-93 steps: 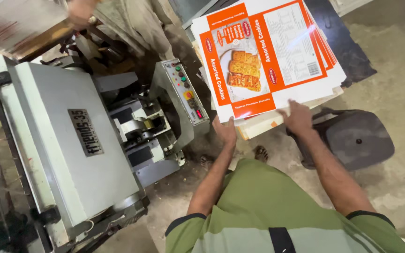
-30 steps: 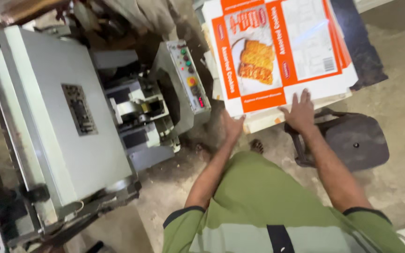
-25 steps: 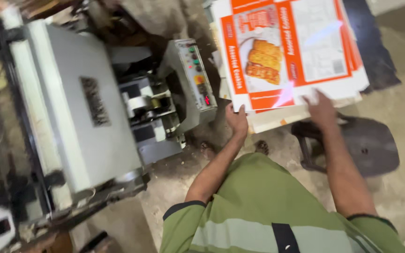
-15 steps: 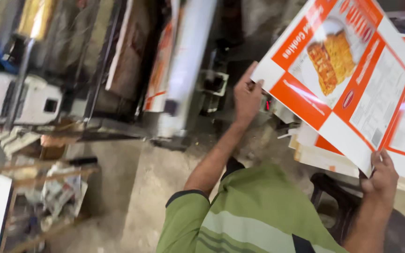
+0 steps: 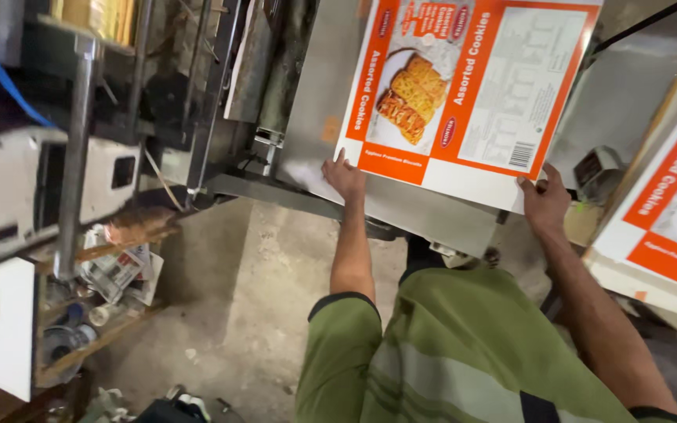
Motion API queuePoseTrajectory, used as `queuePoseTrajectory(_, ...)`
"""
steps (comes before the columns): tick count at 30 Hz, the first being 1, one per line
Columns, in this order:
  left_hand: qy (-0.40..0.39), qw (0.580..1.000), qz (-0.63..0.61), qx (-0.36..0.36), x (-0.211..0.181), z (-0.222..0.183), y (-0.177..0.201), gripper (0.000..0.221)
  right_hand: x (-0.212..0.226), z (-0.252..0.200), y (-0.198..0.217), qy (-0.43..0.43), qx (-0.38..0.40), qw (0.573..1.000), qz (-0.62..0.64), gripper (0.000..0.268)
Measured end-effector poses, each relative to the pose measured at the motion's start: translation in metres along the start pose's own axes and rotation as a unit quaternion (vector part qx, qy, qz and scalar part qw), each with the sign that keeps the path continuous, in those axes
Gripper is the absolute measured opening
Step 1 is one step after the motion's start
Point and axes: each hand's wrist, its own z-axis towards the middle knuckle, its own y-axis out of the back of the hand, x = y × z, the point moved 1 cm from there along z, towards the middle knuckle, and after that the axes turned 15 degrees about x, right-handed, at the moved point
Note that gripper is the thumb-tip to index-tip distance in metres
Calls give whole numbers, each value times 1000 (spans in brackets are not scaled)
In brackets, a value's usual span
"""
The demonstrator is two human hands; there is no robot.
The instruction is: The person picks up a printed sheet from a stack, feeds it into a machine for processing, and then places it onto a separate finished stack, repeating this action by hand for several sheets.
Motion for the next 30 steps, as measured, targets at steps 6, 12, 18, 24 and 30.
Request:
queuePoseTrajectory(6,44,992,-107,-40,50,62,35,39,86,-8,1,32,214,970,-107,53)
queuePoseTrajectory(12,43,995,7,91,39,109,144,28,195,-27,20,161,253,946,-124,46)
queuePoseTrajectory(18,-311,920,-231,55,-143,-42,320,22,46,-76,97,113,93,989,-27,42)
queuePoseTrajectory(24,-308,858,-392,121,-247,-159,169,18,-251,-144,235,-121,-214,961,-129,82)
queuePoseTrajectory(30,-429,822,-169,334,-281,-280,-150,67,-327,-165,235,-149,-135,949,-242,92)
